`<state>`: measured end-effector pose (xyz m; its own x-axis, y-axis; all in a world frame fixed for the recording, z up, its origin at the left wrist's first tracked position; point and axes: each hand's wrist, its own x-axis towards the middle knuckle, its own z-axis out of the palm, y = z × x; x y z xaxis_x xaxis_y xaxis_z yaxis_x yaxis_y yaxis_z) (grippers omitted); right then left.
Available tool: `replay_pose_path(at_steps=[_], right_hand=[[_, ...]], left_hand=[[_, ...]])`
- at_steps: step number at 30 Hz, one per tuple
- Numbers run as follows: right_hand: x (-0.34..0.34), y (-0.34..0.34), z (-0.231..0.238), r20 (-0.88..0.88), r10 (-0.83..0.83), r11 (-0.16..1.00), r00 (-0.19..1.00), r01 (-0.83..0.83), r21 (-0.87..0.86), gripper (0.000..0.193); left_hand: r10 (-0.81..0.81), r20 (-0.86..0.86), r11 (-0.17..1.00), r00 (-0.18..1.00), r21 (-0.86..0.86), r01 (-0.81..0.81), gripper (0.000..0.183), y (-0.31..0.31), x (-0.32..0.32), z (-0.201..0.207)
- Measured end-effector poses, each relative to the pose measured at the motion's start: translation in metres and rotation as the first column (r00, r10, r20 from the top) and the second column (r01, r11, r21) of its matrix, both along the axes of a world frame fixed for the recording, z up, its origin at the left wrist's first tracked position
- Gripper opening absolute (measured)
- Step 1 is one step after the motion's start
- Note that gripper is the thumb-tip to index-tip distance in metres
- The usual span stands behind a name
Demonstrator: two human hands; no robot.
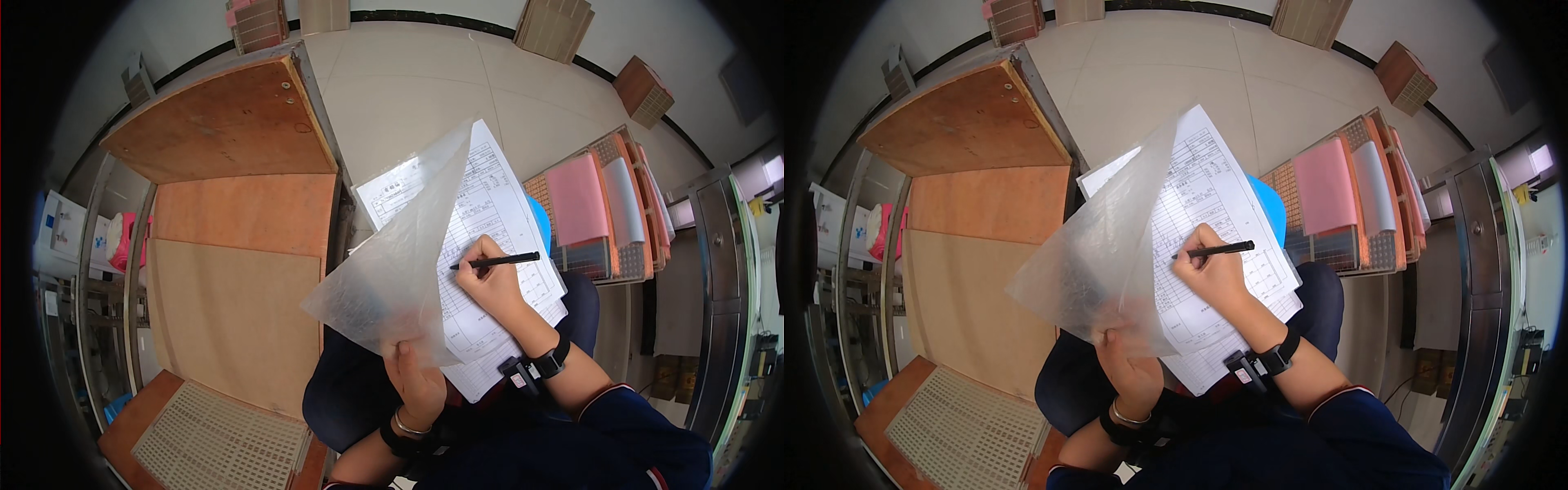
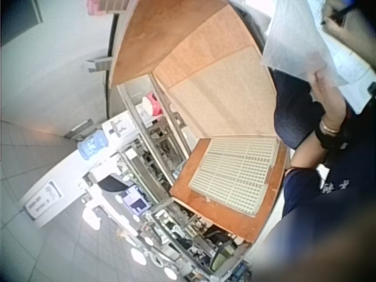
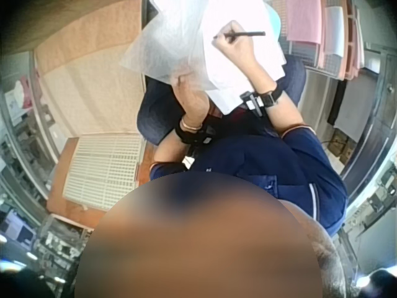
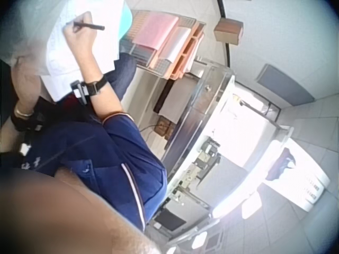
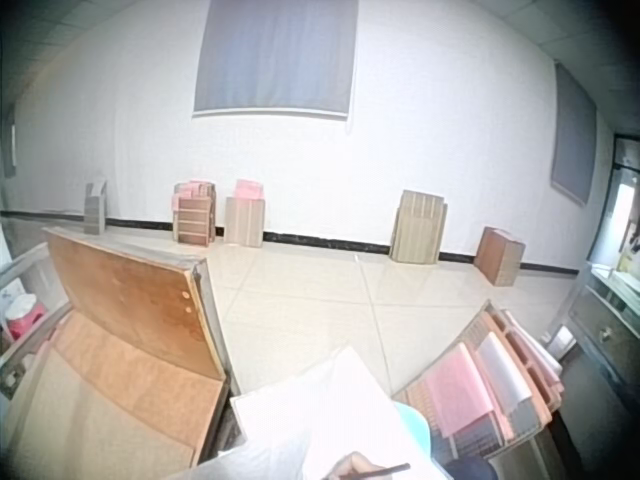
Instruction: Organize and stack metal sheets on the floor while documenting progress in a logbook.
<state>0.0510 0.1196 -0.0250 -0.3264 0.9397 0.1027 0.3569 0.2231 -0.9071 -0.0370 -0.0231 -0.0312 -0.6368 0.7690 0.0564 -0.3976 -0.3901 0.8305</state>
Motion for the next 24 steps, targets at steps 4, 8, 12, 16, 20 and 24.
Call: replay_pose_path(at_steps=[4, 8, 12, 16, 20, 24], right_hand=[[0.000, 0.000, 0.001, 0.016, -0.002, 1.000, 1.000, 0.002, 0.005, 0.016], [0.000, 0.000, 0.002, 0.021, -0.001, 1.000, 1.000, 0.001, 0.006, 0.016], [0.001, 0.000, -0.001, -0.011, -0.007, 1.000, 1.000, 0.008, 0.017, 0.015], [0.001, 0.000, 0.001, 0.011, -0.005, 1.000, 1.000, 0.005, 0.000, 0.015], [0.002, 0.000, 0.001, 0.018, -0.015, 1.000, 1.000, 0.016, -0.007, 0.015], [0.000, 0.000, 0.002, -0.014, -0.016, 0.999, 1.000, 0.017, 0.029, 0.015]], left_hand=[[0.034, 0.013, 0.995, 0.999, -0.094, -0.033, 0.026, 0.001, 0.002, 0.005], [0.048, -0.186, 0.976, 0.981, -0.201, -0.086, 0.026, -0.003, 0.002, -0.001], [0.038, -0.433, 0.996, 0.901, -0.062, -0.072, 0.029, -0.008, -0.002, -0.018], [-0.021, -0.087, 1.000, 0.996, 0.016, 0.023, 0.028, -0.005, -0.002, -0.008], [0.004, -0.181, 0.998, 0.984, -0.056, -0.014, 0.030, -0.003, -0.001, -0.004], [-0.012, -0.081, 1.000, 0.997, -0.026, 0.010, 0.030, -0.004, -0.002, 0.000]])
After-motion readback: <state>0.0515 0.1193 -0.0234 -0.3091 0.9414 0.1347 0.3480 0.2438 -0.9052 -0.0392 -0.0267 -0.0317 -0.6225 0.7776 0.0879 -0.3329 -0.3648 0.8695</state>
